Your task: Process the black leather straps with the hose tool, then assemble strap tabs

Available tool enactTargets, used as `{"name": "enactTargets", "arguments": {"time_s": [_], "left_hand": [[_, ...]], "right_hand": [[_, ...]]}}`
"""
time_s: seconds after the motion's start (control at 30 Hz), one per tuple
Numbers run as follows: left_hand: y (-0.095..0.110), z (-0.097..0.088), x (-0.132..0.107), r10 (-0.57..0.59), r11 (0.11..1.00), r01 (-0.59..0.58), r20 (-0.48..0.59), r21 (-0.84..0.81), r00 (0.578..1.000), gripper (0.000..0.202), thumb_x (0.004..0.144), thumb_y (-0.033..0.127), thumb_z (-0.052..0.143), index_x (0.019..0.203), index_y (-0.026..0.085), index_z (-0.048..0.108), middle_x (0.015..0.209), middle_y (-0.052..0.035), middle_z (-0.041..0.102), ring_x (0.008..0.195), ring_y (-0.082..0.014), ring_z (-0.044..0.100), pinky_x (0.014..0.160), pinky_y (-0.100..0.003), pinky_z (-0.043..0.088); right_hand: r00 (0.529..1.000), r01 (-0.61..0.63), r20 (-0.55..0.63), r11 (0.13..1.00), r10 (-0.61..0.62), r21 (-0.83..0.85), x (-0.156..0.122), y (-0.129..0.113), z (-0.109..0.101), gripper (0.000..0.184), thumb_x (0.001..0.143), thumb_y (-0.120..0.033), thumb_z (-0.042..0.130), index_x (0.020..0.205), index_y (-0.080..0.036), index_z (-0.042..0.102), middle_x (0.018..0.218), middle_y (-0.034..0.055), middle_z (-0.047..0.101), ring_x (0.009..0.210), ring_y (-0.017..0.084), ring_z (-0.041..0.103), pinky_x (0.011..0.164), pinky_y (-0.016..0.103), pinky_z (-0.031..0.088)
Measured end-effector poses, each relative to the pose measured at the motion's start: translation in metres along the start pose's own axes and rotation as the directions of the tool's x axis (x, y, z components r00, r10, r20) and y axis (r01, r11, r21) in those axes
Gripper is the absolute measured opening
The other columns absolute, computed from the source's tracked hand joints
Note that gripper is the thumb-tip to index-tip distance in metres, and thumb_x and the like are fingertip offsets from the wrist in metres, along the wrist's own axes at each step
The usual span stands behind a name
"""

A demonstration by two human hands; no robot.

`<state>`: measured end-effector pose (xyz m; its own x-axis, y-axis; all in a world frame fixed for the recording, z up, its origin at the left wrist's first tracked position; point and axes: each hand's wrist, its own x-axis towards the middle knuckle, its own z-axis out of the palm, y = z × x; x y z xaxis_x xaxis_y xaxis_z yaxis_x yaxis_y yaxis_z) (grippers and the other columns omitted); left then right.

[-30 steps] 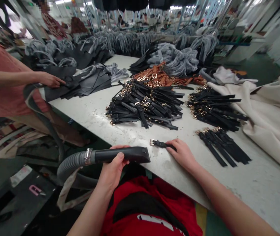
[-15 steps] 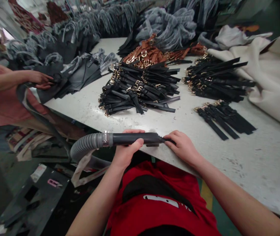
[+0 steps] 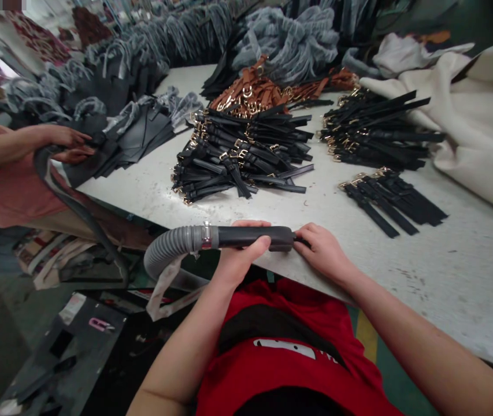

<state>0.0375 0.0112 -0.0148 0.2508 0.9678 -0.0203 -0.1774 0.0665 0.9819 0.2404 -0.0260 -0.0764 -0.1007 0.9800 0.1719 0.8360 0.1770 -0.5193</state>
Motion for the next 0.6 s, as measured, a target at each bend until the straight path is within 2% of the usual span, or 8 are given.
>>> {"name": "enactTargets", "arguments": {"time_s": [0.1, 0.23, 0.33, 0.47, 0.6], "left_hand": [[0.006, -0.015, -0.001, -0.058, 0.996, 0.054, -0.057, -0.071, 0.997, 0.029, 0.064, 0.027, 0.071, 0.088, 0.017, 0.059, 0.094, -0.0043, 0.066, 0.072, -0.0127, 0.061, 0.057, -0.023, 0.048], [0.014, -0.04, -0.011, -0.063, 0.985, 0.03, -0.194, -0.168, 0.979, 0.029, 0.062, 0.025, 0.072, 0.086, 0.017, 0.058, 0.091, -0.0036, 0.067, 0.072, -0.012, 0.061, 0.054, -0.02, 0.046], [0.01, -0.036, -0.017, -0.076, 0.972, 0.029, -0.196, -0.234, 0.978, 0.031, 0.061, 0.025, 0.073, 0.087, 0.017, 0.057, 0.091, -0.0044, 0.068, 0.072, -0.0129, 0.062, 0.053, -0.02, 0.046], [-0.002, -0.023, -0.012, -0.117, 0.957, 0.058, -0.196, -0.285, 0.973, 0.032, 0.059, 0.026, 0.074, 0.086, 0.016, 0.058, 0.091, -0.0045, 0.068, 0.07, -0.0125, 0.061, 0.053, -0.021, 0.046], [-0.002, -0.036, -0.009, -0.151, 0.944, 0.08, -0.206, -0.32, 0.967, 0.03, 0.061, 0.026, 0.073, 0.087, 0.016, 0.06, 0.091, -0.0048, 0.068, 0.072, -0.0126, 0.062, 0.054, -0.02, 0.047]], "right_hand": [[1.0, -0.002, -0.004, 1.0, 0.002, 0.007, 0.0, 0.001, 0.0, 0.021, 0.083, -0.028, 0.047, 0.094, -0.019, 0.062, 0.088, 0.0074, 0.06, 0.086, 0.02, 0.053, 0.076, 0.034, 0.041], [1.0, 0.008, -0.017, 1.0, -0.008, 0.012, 0.0, 0.001, 0.001, 0.02, 0.083, -0.028, 0.047, 0.093, -0.02, 0.062, 0.088, 0.0071, 0.06, 0.085, 0.02, 0.054, 0.075, 0.034, 0.042], [1.0, 0.001, -0.007, 1.0, -0.001, -0.003, -0.001, 0.0, 0.001, 0.021, 0.083, -0.028, 0.047, 0.094, -0.019, 0.062, 0.089, 0.0078, 0.06, 0.086, 0.02, 0.054, 0.075, 0.034, 0.042], [1.0, -0.009, -0.006, 1.0, 0.009, -0.027, -0.001, 0.001, 0.001, 0.022, 0.083, -0.029, 0.046, 0.095, -0.018, 0.062, 0.088, 0.008, 0.059, 0.086, 0.021, 0.053, 0.075, 0.034, 0.041], [1.0, -0.001, -0.017, 1.0, 0.0, -0.027, 0.0, 0.002, 0.002, 0.022, 0.083, -0.029, 0.046, 0.095, -0.019, 0.062, 0.089, 0.0076, 0.059, 0.085, 0.02, 0.053, 0.074, 0.034, 0.04]]}}
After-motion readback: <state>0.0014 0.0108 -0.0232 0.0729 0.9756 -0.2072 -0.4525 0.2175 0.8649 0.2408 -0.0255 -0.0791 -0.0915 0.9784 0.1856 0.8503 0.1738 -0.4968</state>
